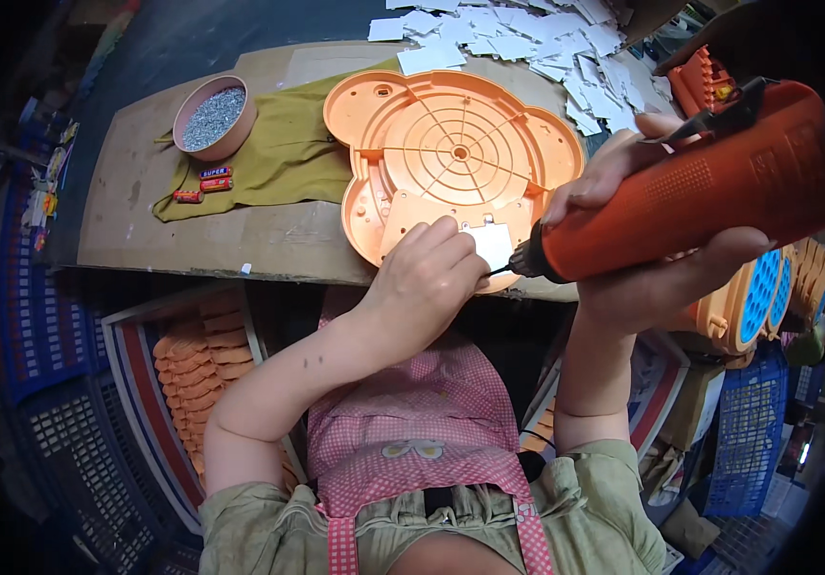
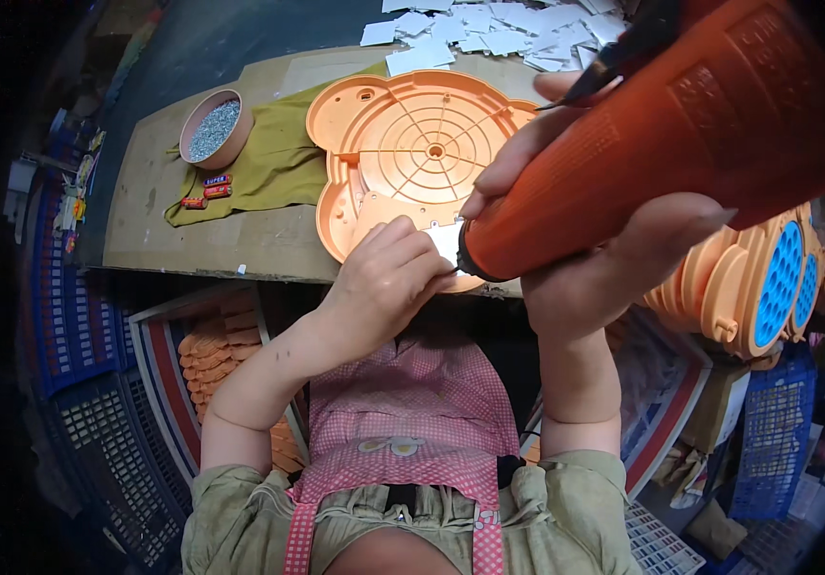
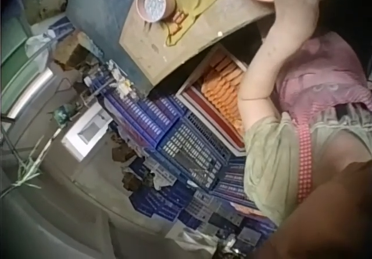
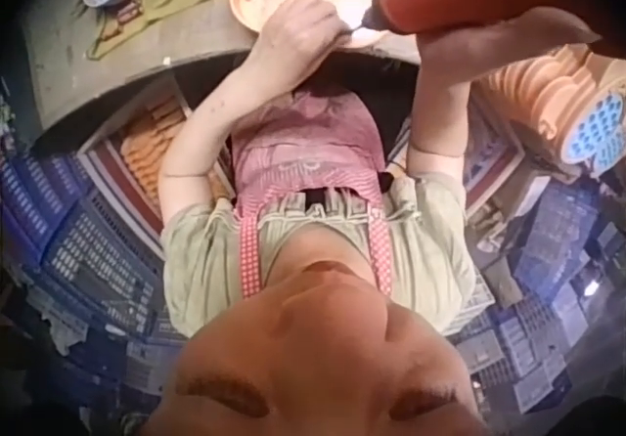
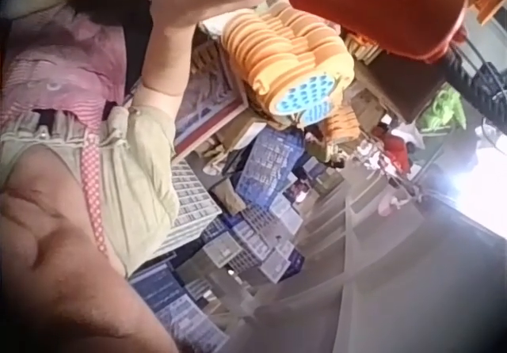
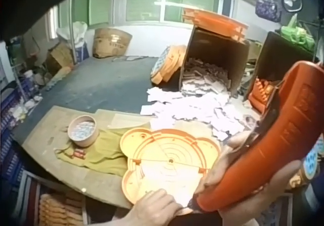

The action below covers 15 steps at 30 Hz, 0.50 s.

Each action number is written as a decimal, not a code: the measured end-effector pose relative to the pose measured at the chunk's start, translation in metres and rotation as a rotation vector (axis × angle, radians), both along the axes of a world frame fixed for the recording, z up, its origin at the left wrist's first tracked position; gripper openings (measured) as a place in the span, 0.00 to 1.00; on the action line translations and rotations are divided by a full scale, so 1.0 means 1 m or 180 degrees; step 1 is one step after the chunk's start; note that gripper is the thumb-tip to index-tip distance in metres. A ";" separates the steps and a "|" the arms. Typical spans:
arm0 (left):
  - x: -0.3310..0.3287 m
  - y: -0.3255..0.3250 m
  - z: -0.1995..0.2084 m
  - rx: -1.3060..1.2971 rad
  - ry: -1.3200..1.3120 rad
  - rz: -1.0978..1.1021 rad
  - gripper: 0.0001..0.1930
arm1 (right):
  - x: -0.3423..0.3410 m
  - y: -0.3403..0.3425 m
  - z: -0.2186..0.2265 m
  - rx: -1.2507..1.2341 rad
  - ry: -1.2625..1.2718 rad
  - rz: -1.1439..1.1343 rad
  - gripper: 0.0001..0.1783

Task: Assembling plastic bear-shaped toys by inserting components and applying sealant.

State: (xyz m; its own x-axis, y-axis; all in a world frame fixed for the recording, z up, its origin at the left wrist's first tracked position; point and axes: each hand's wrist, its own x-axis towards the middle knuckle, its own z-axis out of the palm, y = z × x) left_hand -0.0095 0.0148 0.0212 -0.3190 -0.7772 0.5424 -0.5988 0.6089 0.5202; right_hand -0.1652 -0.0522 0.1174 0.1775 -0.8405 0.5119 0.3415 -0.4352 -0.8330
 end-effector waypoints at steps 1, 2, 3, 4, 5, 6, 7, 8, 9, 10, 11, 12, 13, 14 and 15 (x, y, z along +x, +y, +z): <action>0.001 0.002 0.001 -0.0008 -0.0004 -0.0006 0.08 | 0.000 0.002 0.002 0.0126 0.0030 0.0029 0.56; 0.003 0.005 0.002 0.0036 0.0022 -0.0040 0.09 | -0.002 0.002 -0.001 0.0153 0.0114 0.0106 0.56; 0.003 0.007 0.003 0.0078 0.0048 -0.0064 0.10 | -0.001 0.003 -0.001 0.0143 0.0113 0.0108 0.56; 0.002 0.008 0.003 0.0069 0.0048 -0.0063 0.10 | 0.000 0.005 -0.002 0.0179 0.0148 0.0078 0.56; 0.001 0.009 0.001 0.0028 0.0095 0.0029 0.10 | 0.002 0.007 -0.002 0.0217 0.0185 0.0047 0.56; 0.001 0.010 0.001 -0.0003 0.0141 0.0116 0.10 | 0.005 0.012 -0.001 0.0323 0.0274 -0.0013 0.57; 0.001 0.011 0.000 0.0000 0.0142 0.0113 0.10 | 0.010 0.015 0.001 0.0326 0.0274 -0.0015 0.57; 0.003 0.012 0.000 0.0052 0.0039 0.0229 0.10 | 0.016 0.017 0.003 0.0284 0.0455 -0.0250 0.57; 0.003 0.012 0.000 0.0099 -0.0059 0.0337 0.11 | 0.019 0.019 0.004 0.0236 0.0640 -0.0493 0.57; 0.006 0.012 -0.001 0.0099 -0.0052 0.0334 0.11 | 0.021 0.016 0.003 0.0130 0.0601 -0.0493 0.56; 0.012 0.013 -0.002 0.0228 0.0198 0.0440 0.13 | 0.022 0.008 -0.003 0.0131 0.0607 -0.0492 0.56; 0.013 0.012 -0.001 0.0352 0.0454 0.0541 0.15 | 0.021 -0.002 -0.012 -0.0292 0.0198 -0.0400 0.47; 0.014 0.014 0.000 0.0353 0.0458 0.0540 0.15 | 0.021 -0.010 -0.020 -0.0708 -0.0219 -0.0301 0.39; 0.014 0.018 0.002 0.0173 0.0099 0.0525 0.19 | 0.024 -0.013 -0.022 -0.0717 -0.0352 -0.0345 0.37; 0.014 0.023 0.003 0.0002 -0.0267 0.0533 0.22 | 0.026 -0.016 -0.024 -0.0707 -0.0357 -0.0321 0.37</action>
State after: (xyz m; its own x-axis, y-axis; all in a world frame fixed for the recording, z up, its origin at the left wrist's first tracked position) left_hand 0.0048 0.0380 0.0238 -0.2292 -0.8235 0.5189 -0.7330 0.4968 0.4646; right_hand -0.1394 -0.0679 0.0930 0.0303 -0.7160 0.6975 0.3720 -0.6396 -0.6727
